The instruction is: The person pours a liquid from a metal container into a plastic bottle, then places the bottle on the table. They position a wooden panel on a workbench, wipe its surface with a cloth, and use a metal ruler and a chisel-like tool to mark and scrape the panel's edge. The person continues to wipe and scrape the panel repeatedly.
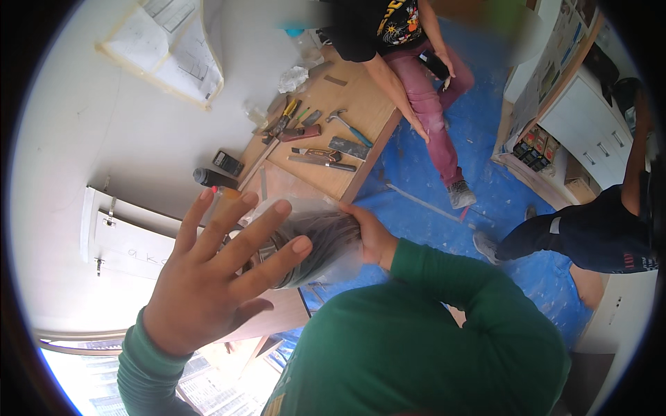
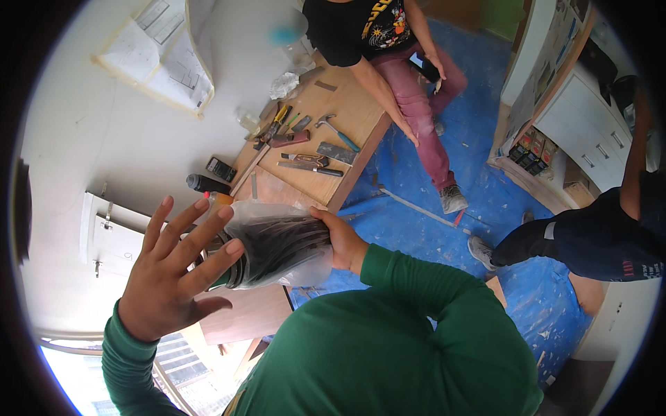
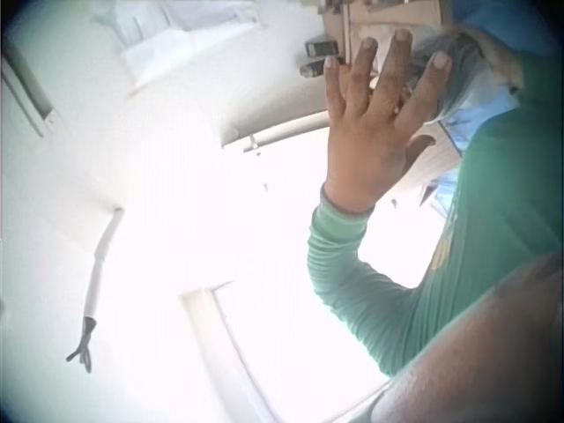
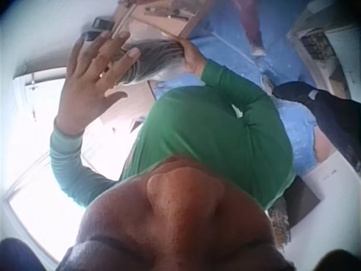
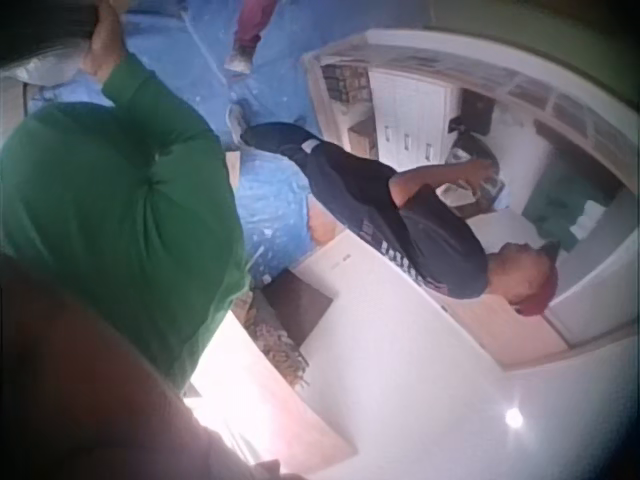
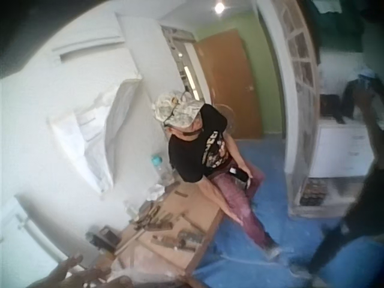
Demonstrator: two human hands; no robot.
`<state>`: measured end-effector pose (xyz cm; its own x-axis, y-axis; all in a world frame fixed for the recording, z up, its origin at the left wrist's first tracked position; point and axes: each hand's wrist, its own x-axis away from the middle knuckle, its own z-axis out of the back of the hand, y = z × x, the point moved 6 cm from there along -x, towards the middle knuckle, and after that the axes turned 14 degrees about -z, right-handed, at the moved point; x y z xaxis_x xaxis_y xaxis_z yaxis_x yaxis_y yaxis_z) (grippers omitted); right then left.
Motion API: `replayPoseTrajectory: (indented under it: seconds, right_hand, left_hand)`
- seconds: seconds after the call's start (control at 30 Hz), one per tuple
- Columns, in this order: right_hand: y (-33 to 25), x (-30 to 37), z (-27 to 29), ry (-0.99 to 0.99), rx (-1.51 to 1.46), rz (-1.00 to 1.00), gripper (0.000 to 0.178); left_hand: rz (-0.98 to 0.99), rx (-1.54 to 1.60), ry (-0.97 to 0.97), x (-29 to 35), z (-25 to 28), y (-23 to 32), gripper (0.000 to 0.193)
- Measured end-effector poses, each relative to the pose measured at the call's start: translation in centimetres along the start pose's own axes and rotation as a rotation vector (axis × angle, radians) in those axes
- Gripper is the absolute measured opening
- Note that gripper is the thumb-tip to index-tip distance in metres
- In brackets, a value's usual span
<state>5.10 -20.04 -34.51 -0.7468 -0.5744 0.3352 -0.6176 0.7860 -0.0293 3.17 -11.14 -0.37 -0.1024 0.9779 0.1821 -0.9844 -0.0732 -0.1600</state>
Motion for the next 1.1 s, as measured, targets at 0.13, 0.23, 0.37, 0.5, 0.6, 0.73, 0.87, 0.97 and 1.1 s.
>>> replayPoseTrajectory:
  seconds: [0.13,0.23,0.37,0.5,0.6,0.73,0.87,0.97,1.1]
  right_hand:
    - [-0.2,-0.1,0.5,-0.061,-0.026,-0.022,0.046]
    - [-0.4,-0.5,0.8,-0.034,-0.015,-0.014,0.045]
    - [-0.5,0.2,1.6,-0.037,-0.019,-0.046,0.045]
    - [-0.9,1.7,2.2,-0.02,-0.008,-0.023,0.044]
    - [-0.8,1.7,1.8,0.022,-0.035,-0.007,0.043]
    - [-1.5,1.7,2.7,-0.045,-0.027,-0.022,0.052]
    - [-1.0,2.2,1.3,-0.097,0.05,-0.021,0.057]
    - [0.0,0.9,1.0,-0.027,0.05,-0.071,0.057]
    - [2.8,0.4,-2.4,-0.003,0.411,0.011,0.056]
  left_hand:
    - [0.09,-0.045,-0.011,-0.1,0.9,-0.7,0.092]
    - [0.107,-0.05,-0.033,0.6,0.1,-0.3,0.086]
    - [-0.112,-0.078,-0.094,-0.2,0.2,1.4,0.078]
    - [-0.168,-0.104,-0.006,-1.0,1.1,2.6,0.082]
    - [0.16,-0.043,-0.038,-0.2,1.9,1.6,0.1]
    - [-0.194,-0.178,-0.006,-0.2,-0.1,2.3,0.095]
    - [-0.045,-0.026,0.07,1.2,0.8,2.1,0.087]
    - [0.096,0.015,-0.069,3.6,-1.9,1.3,0.091]
    - [0.003,-0.124,0.137,6.9,-3.4,2.4,0.089]
